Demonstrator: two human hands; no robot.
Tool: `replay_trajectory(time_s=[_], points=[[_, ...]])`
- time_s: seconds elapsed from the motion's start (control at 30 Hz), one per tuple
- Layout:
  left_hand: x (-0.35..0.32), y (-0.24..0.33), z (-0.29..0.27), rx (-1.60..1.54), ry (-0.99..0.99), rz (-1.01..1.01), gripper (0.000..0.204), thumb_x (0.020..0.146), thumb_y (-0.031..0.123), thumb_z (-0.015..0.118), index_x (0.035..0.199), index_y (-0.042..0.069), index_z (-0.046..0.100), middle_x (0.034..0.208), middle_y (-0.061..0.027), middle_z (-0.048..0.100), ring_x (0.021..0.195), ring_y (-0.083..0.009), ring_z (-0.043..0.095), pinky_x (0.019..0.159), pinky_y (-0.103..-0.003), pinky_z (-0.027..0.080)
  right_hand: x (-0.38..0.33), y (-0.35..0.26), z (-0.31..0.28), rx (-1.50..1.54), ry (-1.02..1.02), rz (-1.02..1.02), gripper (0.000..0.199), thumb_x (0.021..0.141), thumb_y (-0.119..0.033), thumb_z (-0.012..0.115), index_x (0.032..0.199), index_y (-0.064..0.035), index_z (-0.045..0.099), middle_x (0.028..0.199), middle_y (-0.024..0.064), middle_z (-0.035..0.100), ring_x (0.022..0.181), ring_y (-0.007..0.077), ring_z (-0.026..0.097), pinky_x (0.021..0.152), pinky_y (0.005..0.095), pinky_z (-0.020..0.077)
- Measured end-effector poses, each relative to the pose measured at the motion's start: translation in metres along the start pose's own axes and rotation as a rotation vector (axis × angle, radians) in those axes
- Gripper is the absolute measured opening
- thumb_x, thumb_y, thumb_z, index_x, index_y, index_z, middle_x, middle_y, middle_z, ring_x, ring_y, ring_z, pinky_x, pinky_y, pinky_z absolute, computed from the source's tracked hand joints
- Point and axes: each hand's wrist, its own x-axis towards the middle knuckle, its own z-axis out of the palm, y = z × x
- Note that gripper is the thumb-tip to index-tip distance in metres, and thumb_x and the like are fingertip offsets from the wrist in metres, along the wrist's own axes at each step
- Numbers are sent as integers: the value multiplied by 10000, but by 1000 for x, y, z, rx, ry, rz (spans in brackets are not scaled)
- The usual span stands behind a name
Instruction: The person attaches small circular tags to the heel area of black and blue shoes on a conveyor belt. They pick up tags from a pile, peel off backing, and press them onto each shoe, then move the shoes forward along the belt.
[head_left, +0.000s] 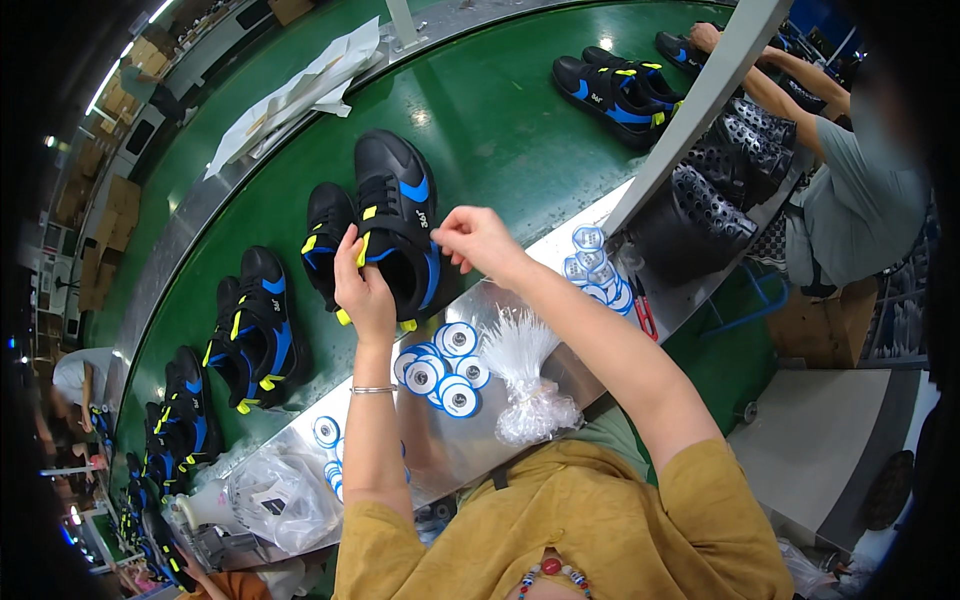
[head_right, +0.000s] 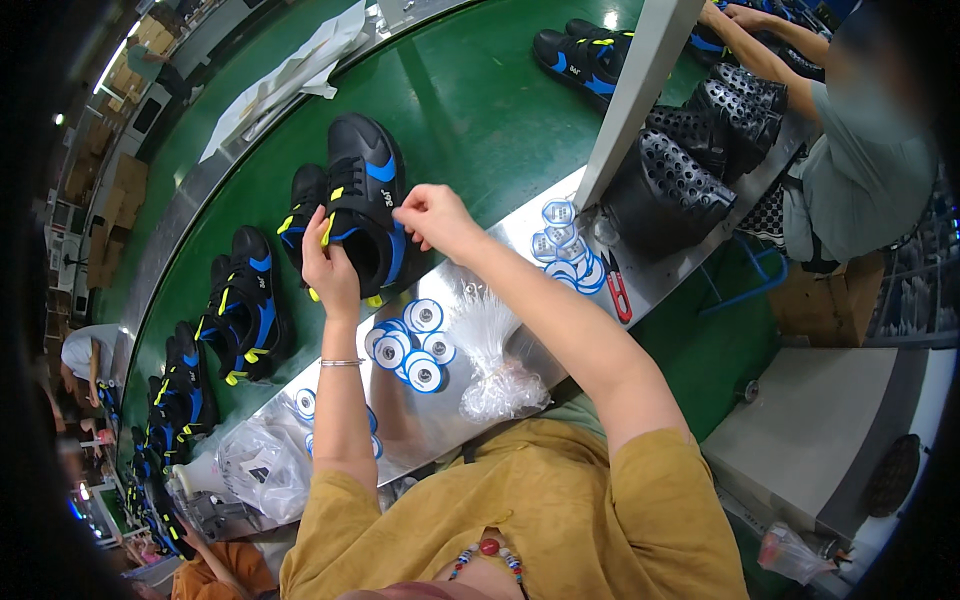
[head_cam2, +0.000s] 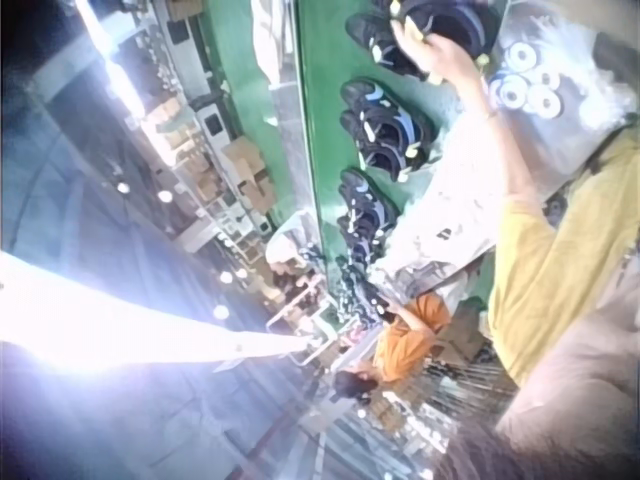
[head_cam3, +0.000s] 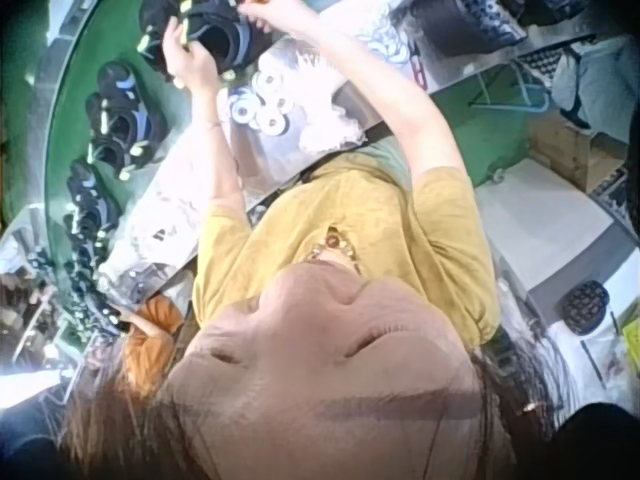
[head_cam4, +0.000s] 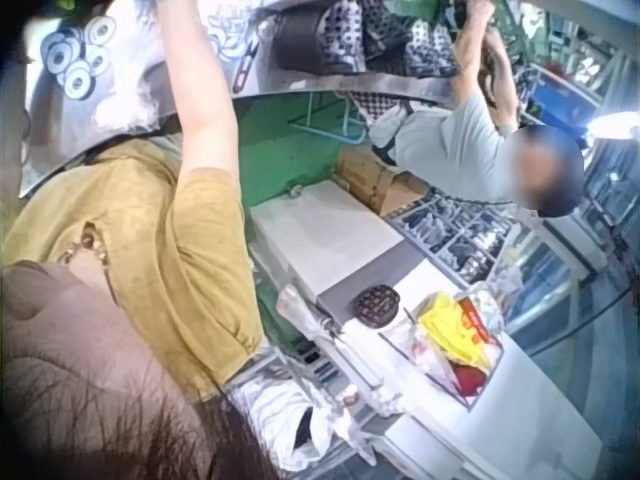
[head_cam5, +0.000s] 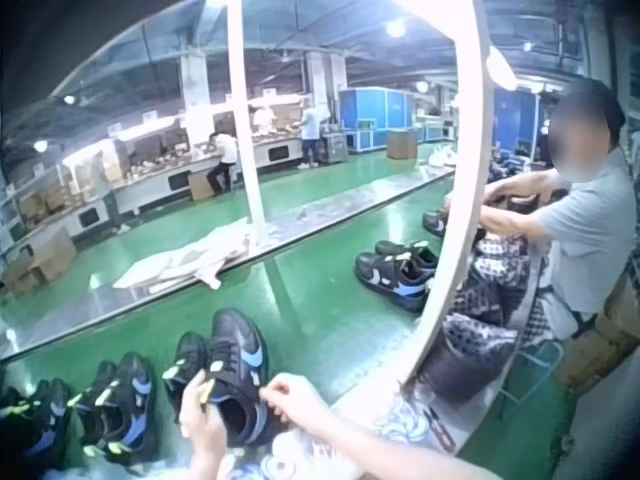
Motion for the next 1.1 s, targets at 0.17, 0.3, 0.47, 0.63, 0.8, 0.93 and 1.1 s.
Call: replay_trajectory(time_s=[0.17, 0.3, 0.47, 0.63, 0.8, 0.93, 1.1], points=[[37, -8, 7, 126, -101, 50, 304, 831, -98, 490, 1118, -53, 579, 1141, -203, 636, 1029, -364, 628, 886, -400, 516, -22, -29, -40, -77, 76, -18, 157, 884, -152, 658, 841, -7, 616, 708, 29, 601, 591, 87, 565, 471, 229, 465], [56, -26, 14, 243, -232, 73, 258, 857, -41, 519, 1106, -47, 581, 1117, -241, 627, 1021, -403, 610, 873, -432, 511, -54, -20, -63, -230, 20, 10, 175, 877, -164, 657, 852, 8, 647, 694, 37, 621, 604, 100, 581, 506, 261, 472], [42, -24, -7, 298, -215, -67, 257, 905, 77, 583, 1131, -45, 587, 1182, -231, 617, 1108, -387, 586, 958, -413, 468, -90, 4, -65, -631, -71, -23, 193, 832, -194, 666, 837, -2, 687, 769, 157, 683, 713, 262, 673, 672, 376, 514], [-5, 42, -32, 44, -41, -77, 230, 873, -4, 610, 1099, -46, 601, 1142, -200, 638, 1053, -360, 619, 919, -393, 488, -96, 5, -35, -1059, -35, 26, 287, 837, -274, 642, 827, 9, 692, 853, 185, 685, 810, 355, 663, 734, 424, 517], [-75, 90, -44, -31, -223, 67, 182, 819, -30, 648, 998, -24, 613, 1090, -199, 646, 1008, -361, 627, 876, -409, 500, -80, 23, -4, -1309, -27, -24, 271, 786, -278, 654, 801, -11, 698, 908, 196, 686, 862, 371, 667, 764, 455, 530], [-120, 109, -49, -97, -375, 96, 223, 783, -10, 678, 995, -22, 610, 1086, -190, 639, 1014, -348, 622, 836, -410, 500, -83, 20, -4, -1165, 22, -25, 218, 765, -207, 661, 819, 1, 702, 892, 211, 685, 854, 362, 676, 751, 443, 538], [-140, 127, -48, -112, -492, 281, 279, 766, 33, 695, 1028, -22, 617, 1108, -179, 630, 1062, -333, 596, 851, -404, 490, -91, 25, -24, -649, 65, -93, 136, 752, -138, 665, 796, -10, 667, 869, 133, 664, 743, 257, 648, 688, 347, 514]])
